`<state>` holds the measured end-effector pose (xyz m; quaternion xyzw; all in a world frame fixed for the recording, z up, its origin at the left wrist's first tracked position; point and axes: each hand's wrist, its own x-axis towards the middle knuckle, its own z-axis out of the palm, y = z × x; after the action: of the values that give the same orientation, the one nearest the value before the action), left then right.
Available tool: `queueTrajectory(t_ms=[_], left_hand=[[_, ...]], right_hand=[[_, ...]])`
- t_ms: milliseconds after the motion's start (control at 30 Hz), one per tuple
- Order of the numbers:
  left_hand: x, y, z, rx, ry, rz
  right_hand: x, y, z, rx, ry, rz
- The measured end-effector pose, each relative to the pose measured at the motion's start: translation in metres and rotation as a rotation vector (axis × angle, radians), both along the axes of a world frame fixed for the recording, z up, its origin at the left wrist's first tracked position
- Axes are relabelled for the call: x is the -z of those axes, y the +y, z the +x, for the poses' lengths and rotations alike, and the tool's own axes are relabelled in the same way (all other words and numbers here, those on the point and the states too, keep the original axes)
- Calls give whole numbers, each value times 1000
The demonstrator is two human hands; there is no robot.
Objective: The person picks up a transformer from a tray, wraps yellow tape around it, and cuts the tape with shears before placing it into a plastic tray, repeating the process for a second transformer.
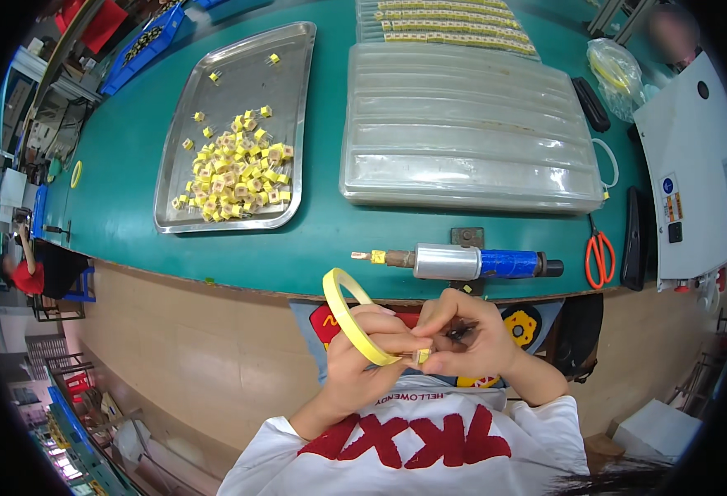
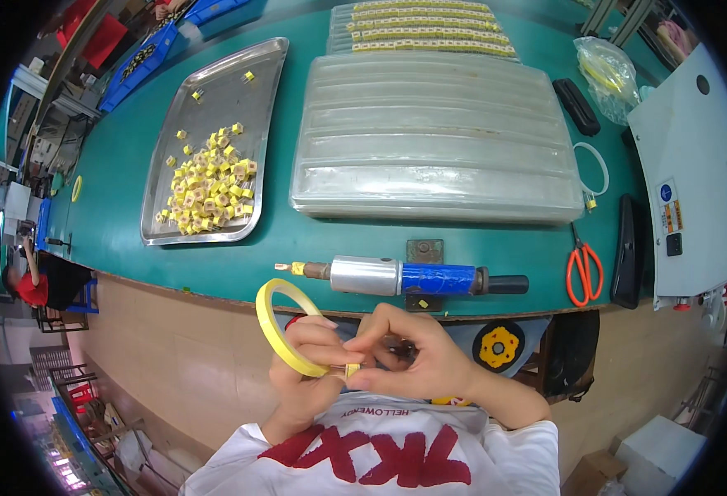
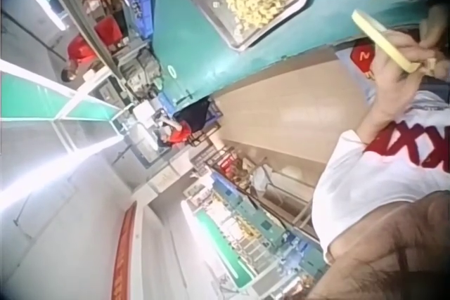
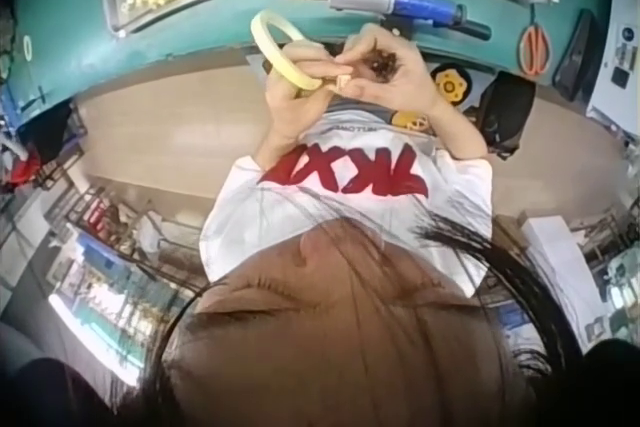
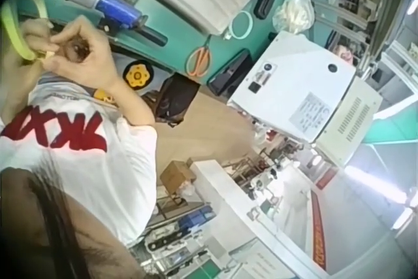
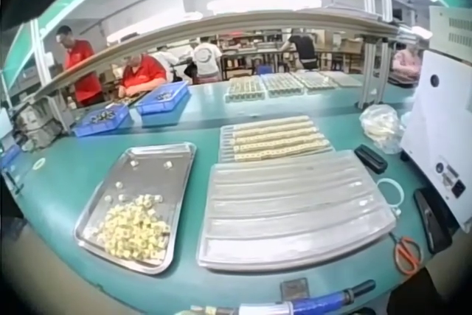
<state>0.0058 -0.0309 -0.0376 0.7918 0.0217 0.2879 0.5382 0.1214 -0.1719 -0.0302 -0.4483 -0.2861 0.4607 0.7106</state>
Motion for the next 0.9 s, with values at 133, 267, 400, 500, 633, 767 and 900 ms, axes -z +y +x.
queueTrajectory(t_ms=[133,267,400,500,633,767,900], left_hand=[[5,0,-1,-76,-16,100],[0,0,2,-80,-1,74],[1,1,2,-101,0,115],[-3,0,2,-106,-6,106],[-2,1,2,-121,-6,101],[-3,1,1,-130,-14,156],[-2,1,1,-140,-23,188]], right_hand=[[-1,1,2,25,-38,-51],[5,-1,3,22,-119,28],[1,0,5,32,-181,1],[-1,1,5,36,-246,-6],[-2,1,3,27,-133,-12],[-7,-1,3,-31,-45,-116],[-11,0,3,-36,-38,-150]])
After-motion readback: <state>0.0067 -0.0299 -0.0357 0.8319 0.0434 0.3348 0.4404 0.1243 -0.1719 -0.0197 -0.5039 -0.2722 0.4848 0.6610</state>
